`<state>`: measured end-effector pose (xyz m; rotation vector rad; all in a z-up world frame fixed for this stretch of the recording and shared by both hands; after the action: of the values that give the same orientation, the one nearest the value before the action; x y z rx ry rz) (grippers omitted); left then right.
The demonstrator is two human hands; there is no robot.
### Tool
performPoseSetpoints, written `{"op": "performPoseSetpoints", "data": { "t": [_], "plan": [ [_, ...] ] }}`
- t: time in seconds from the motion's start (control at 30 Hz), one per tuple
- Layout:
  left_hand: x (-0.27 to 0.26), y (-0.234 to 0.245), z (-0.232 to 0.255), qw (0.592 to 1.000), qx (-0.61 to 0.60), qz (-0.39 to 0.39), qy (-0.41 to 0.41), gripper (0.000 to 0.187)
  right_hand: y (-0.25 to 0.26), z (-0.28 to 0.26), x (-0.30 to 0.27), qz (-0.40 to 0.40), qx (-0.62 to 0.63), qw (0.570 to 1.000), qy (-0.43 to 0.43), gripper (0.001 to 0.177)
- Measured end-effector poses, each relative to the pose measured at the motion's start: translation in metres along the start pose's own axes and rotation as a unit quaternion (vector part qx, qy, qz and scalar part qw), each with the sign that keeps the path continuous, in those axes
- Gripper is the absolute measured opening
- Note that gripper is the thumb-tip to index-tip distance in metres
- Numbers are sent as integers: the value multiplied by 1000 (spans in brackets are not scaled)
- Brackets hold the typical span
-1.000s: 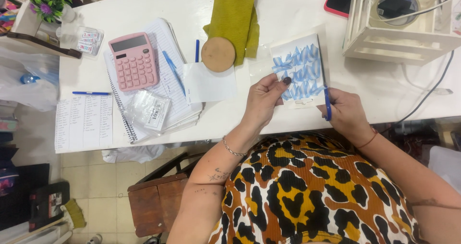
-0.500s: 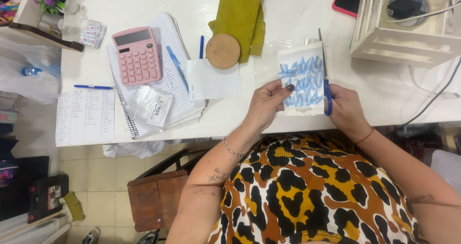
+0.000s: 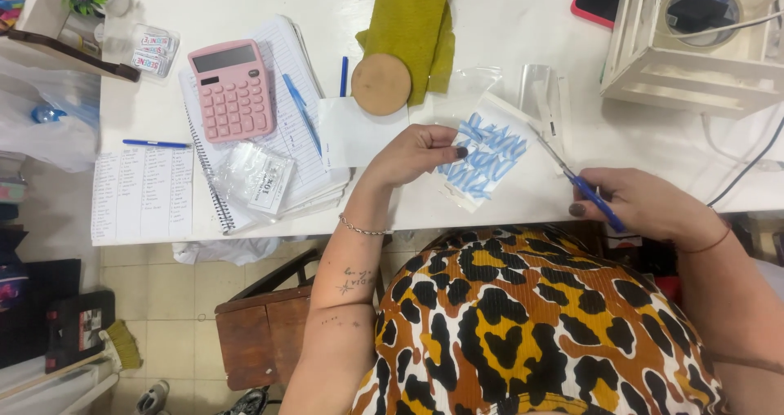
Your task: Cutting out decorative blue items from a sheet and placing them into small clear plastic bags.
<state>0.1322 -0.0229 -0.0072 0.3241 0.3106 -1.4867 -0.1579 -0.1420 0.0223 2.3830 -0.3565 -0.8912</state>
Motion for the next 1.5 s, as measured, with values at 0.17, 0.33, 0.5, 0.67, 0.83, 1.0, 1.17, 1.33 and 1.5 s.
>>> {"op": "performPoseSetpoints", "data": {
  "t": [0.17,0.33,0.5,0.67,0.83,1.0,1.17,1.33,1.5],
  "plan": [
    [-2,-6,12,999,39,-14,6,21,4,-12,1,0,-110,994,4,49],
    [-2,-10,20,998,59,-23,3,19,9,-13,1,9,-136,991,-2,54],
    [1,-11,20,998,50,-18,23,27,10,-4,5,8,-137,990,-16,51],
    [3,-13,19,997,64,-18,25,19,11,-2,-1,33,-74,997,-22,46],
    [6,-15,17,999,42,-25,23,22,8,4,-3,64,-45,997,-13,46],
    [6,-18,20,998,43,-32,27,21,10,9,-8,98,-40,994,-4,41],
    [8,-24,18,997,48,-44,30,25,11,5,-6,36,-59,997,-25,45],
    [8,-37,20,991,105,-63,56,25,0,6,4,-2,-71,997,9,51],
    [9,-38,23,990,112,-70,57,23,-5,17,9,35,-64,997,30,45]
  ]
}}
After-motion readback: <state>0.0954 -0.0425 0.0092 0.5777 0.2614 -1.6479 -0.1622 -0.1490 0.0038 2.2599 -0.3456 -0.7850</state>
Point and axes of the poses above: each hand's wrist, its own x-axis towards the middle knuckle, its own y-axis out of the back of the hand, z = x × y, the point moved 5 cm from there along x, towards the middle knuckle, and after that the axes turned 10 degrees about y, right-handed, at the moved point
